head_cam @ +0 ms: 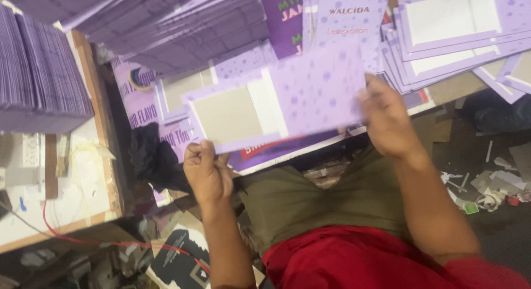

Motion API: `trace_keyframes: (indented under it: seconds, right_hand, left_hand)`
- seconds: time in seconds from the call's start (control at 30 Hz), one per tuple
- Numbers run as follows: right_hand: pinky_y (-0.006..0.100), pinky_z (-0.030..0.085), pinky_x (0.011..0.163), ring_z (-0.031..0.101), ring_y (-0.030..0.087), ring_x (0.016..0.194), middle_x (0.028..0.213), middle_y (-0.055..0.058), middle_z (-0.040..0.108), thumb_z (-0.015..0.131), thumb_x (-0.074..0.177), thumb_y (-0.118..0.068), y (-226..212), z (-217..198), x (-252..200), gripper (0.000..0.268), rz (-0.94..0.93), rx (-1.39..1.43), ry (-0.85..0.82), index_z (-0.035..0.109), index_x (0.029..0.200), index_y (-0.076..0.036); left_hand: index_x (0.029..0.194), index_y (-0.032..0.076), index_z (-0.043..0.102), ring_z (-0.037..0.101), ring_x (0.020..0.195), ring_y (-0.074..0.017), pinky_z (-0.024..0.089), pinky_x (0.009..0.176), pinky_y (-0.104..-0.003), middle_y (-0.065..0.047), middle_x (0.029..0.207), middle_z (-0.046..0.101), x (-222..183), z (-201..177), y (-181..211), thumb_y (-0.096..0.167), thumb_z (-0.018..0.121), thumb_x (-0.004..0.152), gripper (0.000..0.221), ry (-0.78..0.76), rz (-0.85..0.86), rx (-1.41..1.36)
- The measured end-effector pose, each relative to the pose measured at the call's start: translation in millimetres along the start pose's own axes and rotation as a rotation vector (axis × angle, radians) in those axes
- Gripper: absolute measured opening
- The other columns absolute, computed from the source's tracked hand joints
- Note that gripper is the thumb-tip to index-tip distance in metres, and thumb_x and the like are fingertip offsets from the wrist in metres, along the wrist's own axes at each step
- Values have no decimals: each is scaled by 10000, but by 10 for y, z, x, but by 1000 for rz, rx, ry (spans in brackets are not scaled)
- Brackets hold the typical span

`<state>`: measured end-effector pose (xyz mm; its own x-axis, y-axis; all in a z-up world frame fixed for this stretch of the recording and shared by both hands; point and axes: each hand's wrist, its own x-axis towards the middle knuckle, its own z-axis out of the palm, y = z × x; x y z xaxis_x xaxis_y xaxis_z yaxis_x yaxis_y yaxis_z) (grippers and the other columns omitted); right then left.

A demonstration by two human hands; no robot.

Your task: The person repeatedly picks up a purple printed sheet and a white insert, places the insert inside the sheet, folds the sheet around it, and stacks the finished packs. The person handles the items one at a time and accumulates a growing stack of completed packs on the table.

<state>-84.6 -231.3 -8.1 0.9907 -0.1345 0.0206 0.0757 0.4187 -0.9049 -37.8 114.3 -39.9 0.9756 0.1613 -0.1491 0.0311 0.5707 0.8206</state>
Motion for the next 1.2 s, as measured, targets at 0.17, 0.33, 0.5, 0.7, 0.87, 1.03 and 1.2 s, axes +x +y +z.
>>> trace_keyframes:
  seconds: [0.17,0.33,0.5,0.7,0.87,1.03,1.2]
  right_hand:
    - [299,627,629,695,138,801,1050,106,708,466,1073,-172,658,263,-194,337,289,-211,-99,560,1336,18]
    - [321,663,690,716,143,857,1078,124,700,464,1076,-185,1219,466,-341,319,510,-92,-3,562,1278,41]
    - [298,517,463,665,137,564,759,92,664,528,1048,-196,1182,416,-256,223,518,-415,-13,591,1089,14]
    - [288,416,380,575,122,410,558,47,566,633,1022,-214,993,476,-176,326,381,-710,-44,553,790,1]
    - [292,412,372,597,122,427,567,54,568,652,1012,-208,1011,486,-118,303,441,-678,-59,559,847,29]
    - [329,498,449,682,164,547,717,97,695,671,980,-257,849,683,-75,348,439,-622,-44,633,1114,62]
    - [503,568,935,676,414,1152,1317,301,661,834,943,-297,472,949,-410,710,-247,-1237,49,506,1479,33]
  left_hand:
    - [1155,57,600,596,1069,-317,487,951,-506,-155,1117,670,-121,-892,211,271,575,1112,219,420,401,1198]
    - [1515,-13,412,329,1326,-539,272,1045,-654,-414,1474,394,112,-1509,236,515,720,1005,796,332,600,2039]
    - [1519,24,347,370,1438,-441,303,1140,-622,-296,1492,436,300,-1580,289,536,758,1015,827,309,582,1927]
    - [1552,-3,388,426,1304,-435,309,1066,-642,-261,1350,491,614,-1499,643,392,811,945,839,376,265,1830]
    - [1226,-15,595,589,1205,-451,450,1043,-556,-264,1276,610,635,-1404,843,96,766,915,371,313,807,1629]
    - [1200,-26,554,750,1033,-339,614,942,-447,-218,1126,714,193,-1013,1134,69,736,948,324,797,969,1260]
    - [1304,38,476,653,1193,-339,590,1059,-455,-149,1247,592,-689,-232,1156,64,736,966,427,627,923,1382]
